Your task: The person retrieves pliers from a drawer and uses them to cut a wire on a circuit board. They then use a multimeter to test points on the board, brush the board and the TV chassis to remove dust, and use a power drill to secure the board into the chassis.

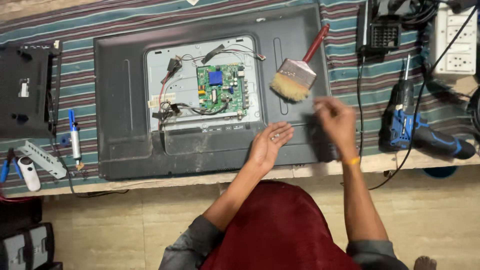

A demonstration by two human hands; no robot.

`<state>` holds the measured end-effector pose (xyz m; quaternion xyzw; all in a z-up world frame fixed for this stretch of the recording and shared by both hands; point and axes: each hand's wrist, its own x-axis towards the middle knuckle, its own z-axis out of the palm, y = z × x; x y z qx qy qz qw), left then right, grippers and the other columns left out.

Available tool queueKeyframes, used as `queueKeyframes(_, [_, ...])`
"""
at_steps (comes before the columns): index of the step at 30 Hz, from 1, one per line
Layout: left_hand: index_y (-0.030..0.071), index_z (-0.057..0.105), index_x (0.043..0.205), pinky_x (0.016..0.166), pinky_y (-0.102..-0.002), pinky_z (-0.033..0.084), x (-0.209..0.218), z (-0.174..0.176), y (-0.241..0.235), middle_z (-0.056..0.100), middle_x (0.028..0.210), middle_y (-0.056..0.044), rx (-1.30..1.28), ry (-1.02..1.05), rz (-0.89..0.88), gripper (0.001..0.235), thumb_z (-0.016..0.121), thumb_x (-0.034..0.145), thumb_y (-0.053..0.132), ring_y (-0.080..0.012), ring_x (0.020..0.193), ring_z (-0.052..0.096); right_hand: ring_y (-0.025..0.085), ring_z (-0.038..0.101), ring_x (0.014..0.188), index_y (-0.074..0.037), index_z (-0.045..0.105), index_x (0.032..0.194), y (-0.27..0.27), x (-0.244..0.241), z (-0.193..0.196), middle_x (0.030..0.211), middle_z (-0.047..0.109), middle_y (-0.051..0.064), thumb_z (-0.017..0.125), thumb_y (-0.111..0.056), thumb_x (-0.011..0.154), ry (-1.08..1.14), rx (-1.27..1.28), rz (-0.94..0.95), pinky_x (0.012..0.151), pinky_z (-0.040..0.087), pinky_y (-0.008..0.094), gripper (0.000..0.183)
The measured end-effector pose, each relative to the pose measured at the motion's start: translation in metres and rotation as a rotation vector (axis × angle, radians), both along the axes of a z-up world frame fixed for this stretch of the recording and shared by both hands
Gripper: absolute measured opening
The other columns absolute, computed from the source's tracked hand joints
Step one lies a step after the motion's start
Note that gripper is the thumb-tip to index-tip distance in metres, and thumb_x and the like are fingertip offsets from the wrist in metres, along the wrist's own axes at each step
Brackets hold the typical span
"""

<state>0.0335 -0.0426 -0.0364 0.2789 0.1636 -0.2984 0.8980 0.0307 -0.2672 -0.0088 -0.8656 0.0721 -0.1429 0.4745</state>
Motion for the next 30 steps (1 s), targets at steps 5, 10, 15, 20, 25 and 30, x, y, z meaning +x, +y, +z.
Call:
queueKeyframes(5, [-0.013,0.056,0.124,0.114,-0.046,0.048,0.001,-0.020,-0.017,0.062,0.128,-0.027,-0.130,-0.002,0.004,0.035,0.052,0.105,0.015,-0.0386,0.125,0.061,0.025,0.073,0.083,-0.001,0.076,0.112,0.017,-0.019,0.033,0.095,0.074,0.014,0.062,0.001,0.096,-0.103,-0.206,-0.092,0.073,0.055,0.034,0.022])
queueKeyframes(10, [-0.010,0.058,0.127,0.107,-0.039,0.052,0.002,-0.025,-0.003,0.068,0.122,-0.021,0.019,-0.122,-0.096,0.033,0.058,0.099,0.008,-0.0297,0.118,0.066,0.037,0.062,0.119,-0.004,0.065,0.137,-0.091,-0.041,0.001,0.131,0.065,0.022,0.067,0.002,0.092,0.014,-0.529,-0.422,0.104,0.050,0.045,0.046])
queueKeyframes(15, [-0.003,0.063,0.119,0.055,-0.030,0.049,-0.003,-0.028,0.017,0.069,0.086,-0.007,0.135,-0.057,-0.132,0.032,0.061,0.107,0.026,-0.0160,0.067,0.063,0.046,0.041,0.141,-0.008,0.038,0.161,-0.196,-0.071,-0.035,0.157,0.042,0.028,0.082,-0.012,0.076,0.428,-0.725,-0.351,0.115,0.035,0.050,0.096])
queueKeyframes(20, [-0.006,0.067,0.121,0.055,-0.028,0.044,-0.005,-0.018,0.028,0.065,0.085,-0.004,0.165,-0.092,-0.033,0.032,0.068,0.105,0.022,-0.0115,0.066,0.056,0.041,0.042,0.146,-0.015,0.019,0.171,-0.268,-0.093,-0.040,0.161,0.041,0.027,0.085,-0.019,0.069,0.779,-0.476,-0.077,0.117,0.037,0.045,0.121])
queueKeyframes(25, [-0.005,0.067,0.123,0.072,-0.031,0.054,0.004,0.000,0.049,0.070,0.093,-0.008,0.107,-0.044,0.023,0.035,0.065,0.100,0.021,-0.0152,0.080,0.064,0.039,0.046,0.144,-0.022,0.011,0.170,-0.293,-0.087,-0.035,0.163,0.039,0.022,0.088,-0.020,0.062,0.836,-0.504,0.068,0.112,0.043,0.046,0.133])
queueKeyframes(30, [0.000,0.067,0.120,0.079,-0.032,0.055,0.004,0.003,0.066,0.070,0.097,-0.008,0.118,-0.098,0.065,0.027,0.067,0.098,0.014,-0.0163,0.084,0.065,0.048,0.039,0.142,-0.026,0.011,0.172,-0.283,-0.092,-0.039,0.153,0.039,0.033,0.099,-0.028,0.058,0.849,-0.856,0.054,0.108,0.043,0.052,0.143])
